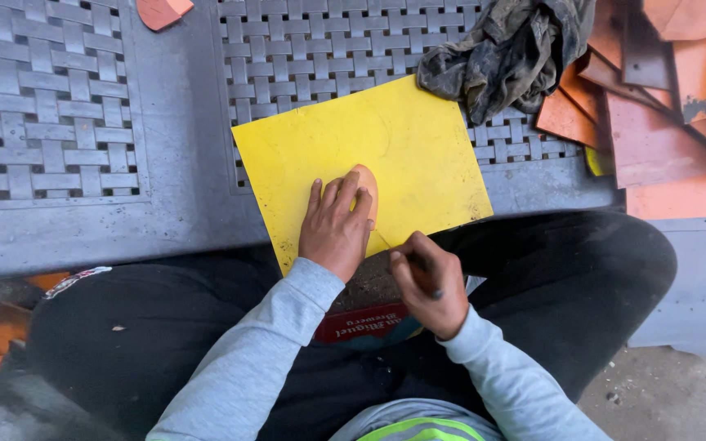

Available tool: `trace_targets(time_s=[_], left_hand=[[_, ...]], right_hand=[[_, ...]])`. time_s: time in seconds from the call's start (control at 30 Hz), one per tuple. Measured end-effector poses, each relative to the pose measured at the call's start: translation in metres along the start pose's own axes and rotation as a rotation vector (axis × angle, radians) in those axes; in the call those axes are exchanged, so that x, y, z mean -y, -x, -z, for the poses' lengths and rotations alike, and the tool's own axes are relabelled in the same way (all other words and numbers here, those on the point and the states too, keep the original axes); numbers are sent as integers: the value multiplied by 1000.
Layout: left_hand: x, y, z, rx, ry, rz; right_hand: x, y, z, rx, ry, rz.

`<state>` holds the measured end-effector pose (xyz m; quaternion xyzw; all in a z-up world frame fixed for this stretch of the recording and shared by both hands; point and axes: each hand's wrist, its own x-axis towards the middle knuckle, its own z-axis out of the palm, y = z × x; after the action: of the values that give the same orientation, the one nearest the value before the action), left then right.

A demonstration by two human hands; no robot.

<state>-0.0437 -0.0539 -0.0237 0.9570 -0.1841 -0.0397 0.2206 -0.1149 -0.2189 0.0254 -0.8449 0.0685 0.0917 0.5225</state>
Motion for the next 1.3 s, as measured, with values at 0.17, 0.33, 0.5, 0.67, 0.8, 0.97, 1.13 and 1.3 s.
trace_targets(time_s=[0.17,0.33,0.5,0.67,0.8,0.97,1.13,1.3], left_hand=[[-1,-1,-4,-5,-39,-25],[-23,-6,-17,-40,-260,-27],[-41,-7,-20,-9,-388,27],[-45,-6,-13,-9,-439,43],[-46,-6,-9,-30,-415,60],[-45,-9,-7,-1,-332,62],[-45,-10,-4,20,-319,53],[-43,-11,0,50,-327,35]], right_hand=[[-11,-15,24,-53,-377,54],[12,-62,57,-23,-209,43],[44,-118,48,161,-274,162],[48,-162,15,181,-178,125],[38,-172,0,237,-140,183],[27,-181,-2,259,-58,191],[25,-186,-2,284,9,150],[29,-189,-4,295,-29,192]])
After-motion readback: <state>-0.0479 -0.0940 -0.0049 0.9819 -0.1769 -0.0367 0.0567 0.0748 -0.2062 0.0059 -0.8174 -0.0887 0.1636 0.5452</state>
